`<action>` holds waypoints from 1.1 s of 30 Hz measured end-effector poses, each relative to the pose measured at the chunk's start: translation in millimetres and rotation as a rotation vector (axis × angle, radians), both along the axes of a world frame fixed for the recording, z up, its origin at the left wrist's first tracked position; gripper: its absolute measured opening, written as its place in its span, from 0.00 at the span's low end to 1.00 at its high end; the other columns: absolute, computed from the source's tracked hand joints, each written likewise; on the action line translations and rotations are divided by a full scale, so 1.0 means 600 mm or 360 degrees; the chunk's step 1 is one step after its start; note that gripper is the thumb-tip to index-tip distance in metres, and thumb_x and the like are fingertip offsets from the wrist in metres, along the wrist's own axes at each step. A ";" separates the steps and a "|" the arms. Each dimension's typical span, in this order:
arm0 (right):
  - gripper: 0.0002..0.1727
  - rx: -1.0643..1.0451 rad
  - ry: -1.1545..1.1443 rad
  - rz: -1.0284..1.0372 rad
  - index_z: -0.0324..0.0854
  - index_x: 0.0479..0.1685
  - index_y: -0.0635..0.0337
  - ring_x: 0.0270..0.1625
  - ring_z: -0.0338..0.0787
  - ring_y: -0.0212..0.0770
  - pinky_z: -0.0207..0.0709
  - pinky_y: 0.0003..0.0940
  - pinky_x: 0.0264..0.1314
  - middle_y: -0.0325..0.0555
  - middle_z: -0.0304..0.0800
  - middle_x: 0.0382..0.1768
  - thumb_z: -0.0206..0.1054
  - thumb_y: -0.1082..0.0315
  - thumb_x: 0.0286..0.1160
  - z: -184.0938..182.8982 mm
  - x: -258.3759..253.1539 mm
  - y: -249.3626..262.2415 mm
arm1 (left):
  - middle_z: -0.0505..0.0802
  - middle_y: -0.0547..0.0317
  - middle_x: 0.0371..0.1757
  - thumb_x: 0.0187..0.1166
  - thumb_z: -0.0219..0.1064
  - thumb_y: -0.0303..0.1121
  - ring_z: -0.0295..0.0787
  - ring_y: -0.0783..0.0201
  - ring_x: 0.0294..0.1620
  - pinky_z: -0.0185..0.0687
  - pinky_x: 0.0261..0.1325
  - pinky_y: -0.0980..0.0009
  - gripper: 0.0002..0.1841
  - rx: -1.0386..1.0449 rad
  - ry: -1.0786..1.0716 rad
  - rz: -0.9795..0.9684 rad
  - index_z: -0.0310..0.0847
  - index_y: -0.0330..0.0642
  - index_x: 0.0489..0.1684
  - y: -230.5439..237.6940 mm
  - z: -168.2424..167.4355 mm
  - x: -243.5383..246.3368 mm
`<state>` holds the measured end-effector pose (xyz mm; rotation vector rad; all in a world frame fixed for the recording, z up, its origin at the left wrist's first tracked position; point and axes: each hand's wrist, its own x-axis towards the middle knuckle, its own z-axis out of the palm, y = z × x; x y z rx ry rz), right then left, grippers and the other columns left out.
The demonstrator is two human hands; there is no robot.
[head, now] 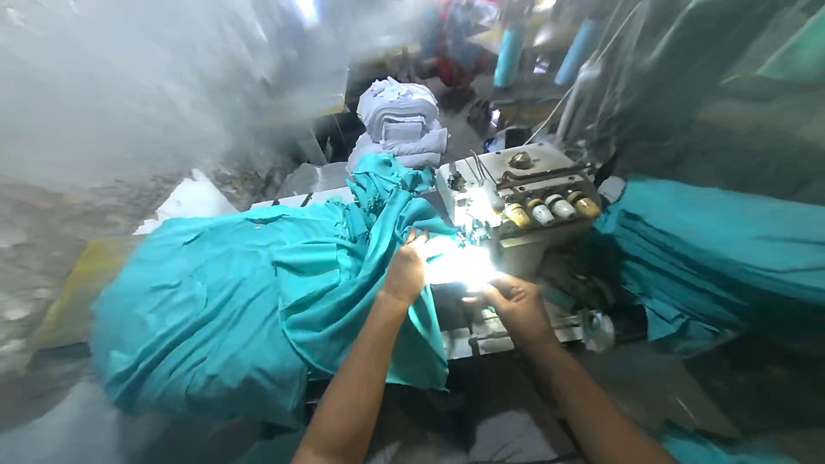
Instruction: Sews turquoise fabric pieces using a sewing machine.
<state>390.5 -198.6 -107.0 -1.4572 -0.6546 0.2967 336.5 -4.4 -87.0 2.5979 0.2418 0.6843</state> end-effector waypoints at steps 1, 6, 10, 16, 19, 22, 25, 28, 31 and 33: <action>0.12 -0.0021 -0.0050 0.0032 0.86 0.49 0.74 0.38 0.96 0.27 0.91 0.23 0.47 0.45 0.96 0.38 0.58 0.80 0.76 0.001 -0.005 -0.001 | 0.88 0.33 0.70 0.71 0.61 0.12 0.80 0.36 0.78 0.72 0.81 0.47 0.20 0.0029 0.0064 0.0135 0.87 0.26 0.62 -0.015 0.001 -0.009; 0.23 -0.0233 -0.0314 0.0453 0.74 0.75 0.70 0.52 0.88 0.18 0.79 0.18 0.62 0.43 0.93 0.52 0.46 0.65 0.93 0.000 -0.006 -0.003 | 0.74 0.26 0.81 0.81 0.56 0.16 0.72 0.36 0.83 0.66 0.84 0.49 0.31 -0.0203 0.1107 0.0175 0.57 0.22 0.87 -0.114 0.069 -0.110; 0.27 -0.0514 -0.0545 0.0366 0.88 0.58 0.69 0.50 0.93 0.37 0.83 0.38 0.59 0.53 0.95 0.48 0.43 0.61 0.94 -0.013 0.005 -0.006 | 0.92 0.41 0.65 0.76 0.71 0.30 0.89 0.51 0.70 0.80 0.76 0.54 0.21 -0.0327 0.0247 -0.0350 0.85 0.32 0.67 -0.034 0.049 -0.172; 0.20 -0.0299 0.0207 -0.0710 0.89 0.45 0.70 0.37 0.85 0.34 0.78 0.33 0.47 0.48 0.90 0.35 0.51 0.67 0.92 -0.035 0.012 -0.017 | 0.75 0.19 0.76 0.78 0.72 0.37 0.71 0.23 0.77 0.64 0.76 0.28 0.32 -0.0263 0.0464 0.1106 0.70 0.29 0.80 0.171 0.022 -0.163; 0.12 0.0381 0.1550 -0.0532 0.72 0.51 0.57 0.34 0.87 0.31 0.85 0.29 0.38 0.38 0.83 0.34 0.45 0.62 0.94 -0.027 -0.023 -0.025 | 0.82 0.18 0.68 0.84 0.63 0.29 0.79 0.25 0.72 0.70 0.75 0.36 0.25 -0.0452 -0.0079 0.1384 0.68 0.22 0.77 0.211 0.044 -0.231; 0.18 0.0291 0.1958 0.0107 0.78 0.43 0.51 0.36 0.91 0.33 0.87 0.33 0.37 0.39 0.90 0.32 0.44 0.54 0.93 -0.011 -0.111 -0.085 | 0.72 0.17 0.79 0.83 0.62 0.28 0.69 0.26 0.81 0.65 0.82 0.42 0.32 -0.0277 -0.0523 0.1924 0.56 0.22 0.85 0.233 0.076 -0.315; 0.14 0.0191 0.1058 0.1728 0.90 0.45 0.43 0.44 0.89 0.15 0.82 0.15 0.50 0.22 0.94 0.40 0.65 0.47 0.82 -0.025 -0.103 -0.122 | 0.60 0.10 0.83 0.74 0.66 0.26 0.59 0.14 0.81 0.59 0.76 0.26 0.41 0.0020 -0.0426 0.1944 0.50 0.20 0.88 0.205 0.094 -0.327; 0.24 0.0140 -0.0040 0.2214 0.90 0.34 0.57 0.34 0.88 0.16 0.83 0.17 0.41 0.29 0.94 0.31 0.60 0.46 0.84 -0.003 -0.069 -0.090 | 0.64 0.17 0.84 0.86 0.63 0.40 0.55 0.17 0.85 0.48 0.79 0.21 0.33 -0.0023 0.0133 0.1265 0.63 0.24 0.84 0.225 0.068 -0.287; 0.17 0.0068 -0.0358 0.1329 0.89 0.31 0.68 0.33 0.87 0.19 0.82 0.18 0.43 0.37 0.92 0.29 0.60 0.66 0.83 0.002 -0.082 -0.048 | 0.64 0.19 0.85 0.85 0.63 0.52 0.52 0.20 0.88 0.42 0.82 0.21 0.36 -0.0137 0.0674 0.1076 0.71 0.25 0.77 0.264 0.026 -0.250; 0.12 -0.0036 -0.0665 0.0804 0.91 0.41 0.70 0.40 0.87 0.32 0.81 0.26 0.49 0.50 0.92 0.36 0.66 0.69 0.78 -0.001 -0.087 -0.020 | 0.69 0.18 0.81 0.86 0.64 0.42 0.61 0.22 0.84 0.50 0.81 0.24 0.30 -0.0142 0.0876 0.0868 0.74 0.21 0.73 0.251 0.042 -0.224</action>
